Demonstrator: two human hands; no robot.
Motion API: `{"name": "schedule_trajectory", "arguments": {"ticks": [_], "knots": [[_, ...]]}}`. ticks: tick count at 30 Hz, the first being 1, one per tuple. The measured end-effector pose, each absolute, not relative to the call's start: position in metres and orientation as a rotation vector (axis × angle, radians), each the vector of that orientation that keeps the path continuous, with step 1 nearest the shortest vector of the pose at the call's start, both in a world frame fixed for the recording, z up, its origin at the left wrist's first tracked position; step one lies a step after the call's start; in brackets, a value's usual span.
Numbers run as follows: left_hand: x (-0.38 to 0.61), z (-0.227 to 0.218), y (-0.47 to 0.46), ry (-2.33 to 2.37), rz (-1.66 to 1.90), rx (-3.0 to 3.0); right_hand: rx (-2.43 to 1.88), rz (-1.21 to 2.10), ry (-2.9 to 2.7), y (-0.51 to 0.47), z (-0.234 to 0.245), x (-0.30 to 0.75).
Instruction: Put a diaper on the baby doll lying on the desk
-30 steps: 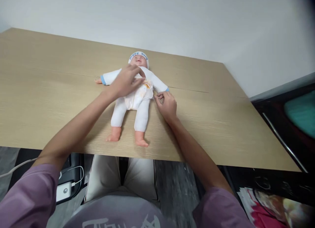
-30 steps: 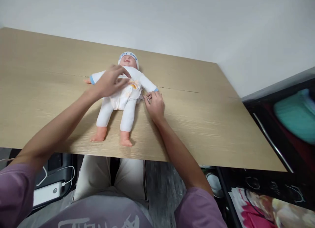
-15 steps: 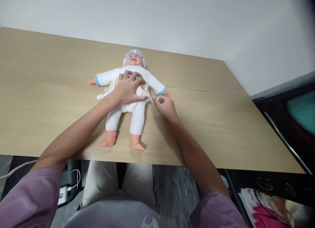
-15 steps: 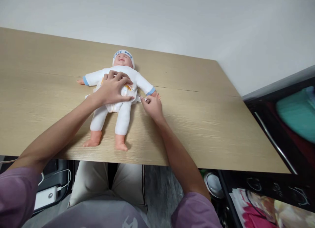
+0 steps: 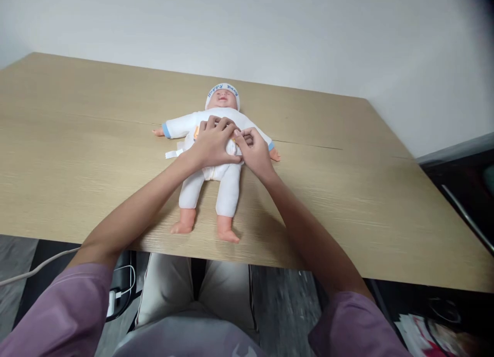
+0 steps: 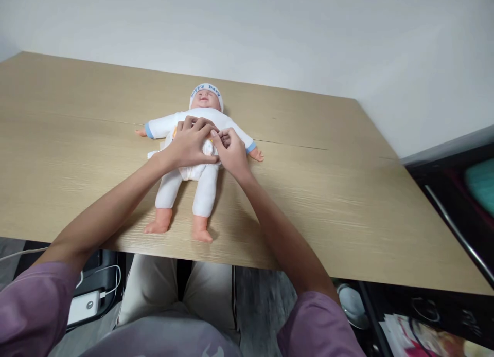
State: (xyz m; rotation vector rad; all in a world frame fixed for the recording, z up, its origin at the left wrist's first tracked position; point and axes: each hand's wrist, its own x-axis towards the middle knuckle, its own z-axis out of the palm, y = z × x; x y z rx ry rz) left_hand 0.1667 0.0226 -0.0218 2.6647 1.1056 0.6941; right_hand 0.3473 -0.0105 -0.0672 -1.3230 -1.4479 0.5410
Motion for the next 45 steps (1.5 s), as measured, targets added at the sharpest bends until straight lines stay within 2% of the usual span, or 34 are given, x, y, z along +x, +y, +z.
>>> {"name": "schedule_trajectory", "arguments": {"ticks": [5, 10, 13, 17, 21, 27, 31, 36, 40, 45], "knots": [[0.166, -0.027, 0.028, 1.040, 0.738, 2.632, -1.220, 0.204, -1.735, -0.051, -0.074, 0.356], [0.153, -0.019, 0.040, 0.912, 0.743, 2.478, -1.136, 0.146, -1.932, -0.056, -0.086, 0.364], [0.129, -0.018, 0.049, 0.805, 0.861, 2.256, -1.172, 0.133, -1.962, -0.053, -0.087, 0.366], [0.081, -0.043, 0.058, 1.007, 1.063, 2.052, -1.182, 0.134, -1.985, -0.055, -0.083, 0.366], [0.044, -0.076, 0.059, 1.081, 1.030, 2.004, -1.167, 0.120, -1.946, -0.057, -0.081, 0.364], [0.054, -0.091, 0.059, 1.033, 1.075, 1.856, -1.248, 0.027, -1.822, -0.047, -0.065, 0.341], [0.062, -0.090, 0.061, 1.101, 1.004, 1.901, -1.246, -0.013, -1.843, -0.027, -0.040, 0.312], [0.044, -0.086, 0.053, 1.394, 0.978, 2.271, -1.198, 0.069, -2.005, 0.006, -0.018, 0.286], [0.028, -0.089, 0.045, 1.647, 0.817, 2.369, -1.253, 0.203, -2.061, 0.023, -0.022, 0.284], [0.006, -0.083, 0.057, 1.575, 0.598, 2.303, -1.281, 0.249, -2.021, 0.028, -0.032, 0.286]]}}
